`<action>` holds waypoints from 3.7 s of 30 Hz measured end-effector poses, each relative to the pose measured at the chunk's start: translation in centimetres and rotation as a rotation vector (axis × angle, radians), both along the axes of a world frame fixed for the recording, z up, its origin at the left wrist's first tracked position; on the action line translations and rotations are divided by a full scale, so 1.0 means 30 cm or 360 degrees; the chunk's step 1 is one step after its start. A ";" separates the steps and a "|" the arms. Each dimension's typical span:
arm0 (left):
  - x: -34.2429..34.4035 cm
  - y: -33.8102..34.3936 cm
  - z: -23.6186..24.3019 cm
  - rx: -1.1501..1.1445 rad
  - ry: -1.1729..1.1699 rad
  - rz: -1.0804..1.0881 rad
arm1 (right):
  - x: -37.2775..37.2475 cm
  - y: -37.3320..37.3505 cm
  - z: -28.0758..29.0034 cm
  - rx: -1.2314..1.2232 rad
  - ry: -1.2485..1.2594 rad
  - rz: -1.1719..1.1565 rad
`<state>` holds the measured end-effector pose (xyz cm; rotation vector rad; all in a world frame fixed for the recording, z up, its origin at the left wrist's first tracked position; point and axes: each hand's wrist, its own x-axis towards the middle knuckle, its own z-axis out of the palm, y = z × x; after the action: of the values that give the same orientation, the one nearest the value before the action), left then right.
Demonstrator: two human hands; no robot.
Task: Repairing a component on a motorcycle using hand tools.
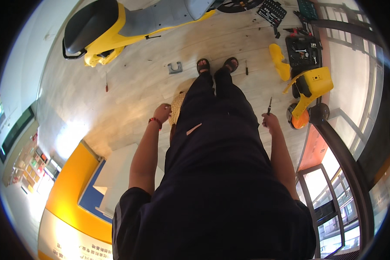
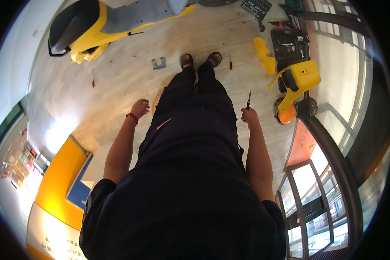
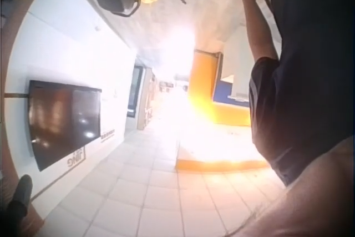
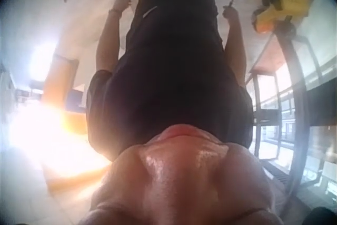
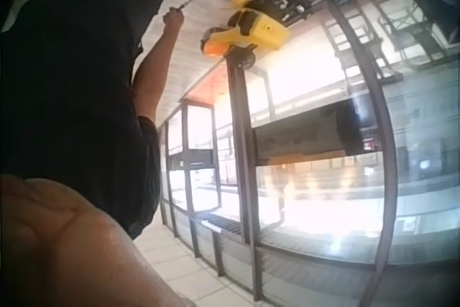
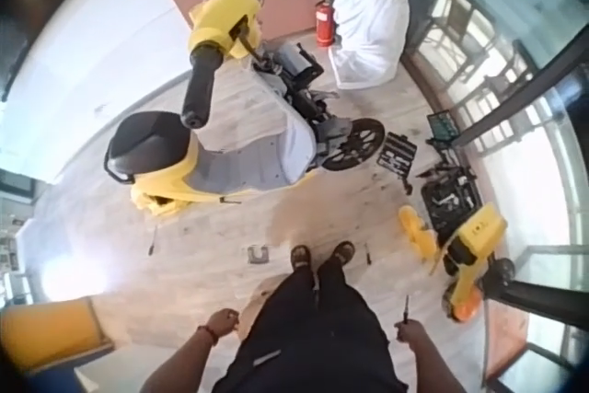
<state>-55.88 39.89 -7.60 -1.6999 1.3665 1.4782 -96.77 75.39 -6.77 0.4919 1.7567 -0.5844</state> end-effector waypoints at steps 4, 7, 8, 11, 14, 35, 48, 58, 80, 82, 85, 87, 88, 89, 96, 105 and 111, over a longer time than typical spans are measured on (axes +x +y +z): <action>0.113 -0.014 -0.066 0.0224 -0.0136 -0.0108 | 0.050 0.020 0.043 -0.0039 0.0121 -0.0159; 0.128 -0.056 -0.091 0.0207 -0.0205 -0.0149 | 0.086 0.111 0.011 0.0001 0.0130 -0.0198; 0.117 -0.075 -0.090 0.0190 -0.0199 -0.0097 | 0.099 0.155 -0.009 0.0004 0.0118 -0.0186; 0.039 -0.108 -0.061 0.0029 -0.0057 0.0064 | 0.123 0.272 -0.096 0.0089 0.0051 -0.0161; -0.060 -0.096 -0.018 -0.0078 0.0113 0.0210 | 0.092 0.347 -0.154 0.0130 -0.0100 -0.0064; -0.054 0.283 0.019 -0.0099 -0.0024 0.0194 | -0.334 0.146 -0.178 -0.0161 0.0035 0.0228; -0.235 0.241 0.142 -0.0272 0.0022 -0.0109 | -0.437 0.208 -0.342 -0.0242 0.0189 0.0211; -0.014 -0.019 -0.261 -0.0434 0.0149 -0.1043 | -0.232 0.296 -0.361 -0.0285 0.0260 -0.0085; -0.635 -0.010 0.143 -0.0207 0.0184 -0.1007 | 0.034 0.484 -0.307 -0.0090 0.0204 -0.0615; -0.552 -0.031 0.091 -0.0155 0.0095 -0.0910 | 0.033 0.441 -0.273 -0.0203 0.0199 -0.0673; -0.425 -0.045 0.040 -0.0017 0.0032 -0.0820 | 0.059 0.410 -0.250 -0.0184 0.0222 -0.0570; -0.369 -0.055 0.036 -0.0057 -0.0052 -0.0935 | 0.092 0.421 -0.264 -0.0166 0.0215 -0.0495; -0.349 -0.059 0.040 -0.0031 0.0000 -0.1088 | 0.110 0.438 -0.279 -0.0163 0.0212 -0.0486; -0.334 -0.053 0.044 -0.0050 -0.0026 -0.1050 | 0.133 0.458 -0.299 -0.0154 0.0167 -0.0495; -0.329 -0.009 0.045 0.0018 0.0078 -0.0897 | 0.213 0.592 -0.375 -0.0151 0.0396 0.0506; -0.312 0.043 -0.022 0.0016 0.0157 -0.0278 | 0.014 0.352 -0.084 -0.0015 0.0191 -0.0199; -0.240 0.049 -0.100 -0.0097 0.0166 -0.0317 | -0.077 0.298 -0.048 -0.0108 0.0260 0.0036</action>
<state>-63.08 41.36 -10.61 -1.4909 1.6010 1.4416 -99.06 84.32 -8.22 0.3853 1.8880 -0.6817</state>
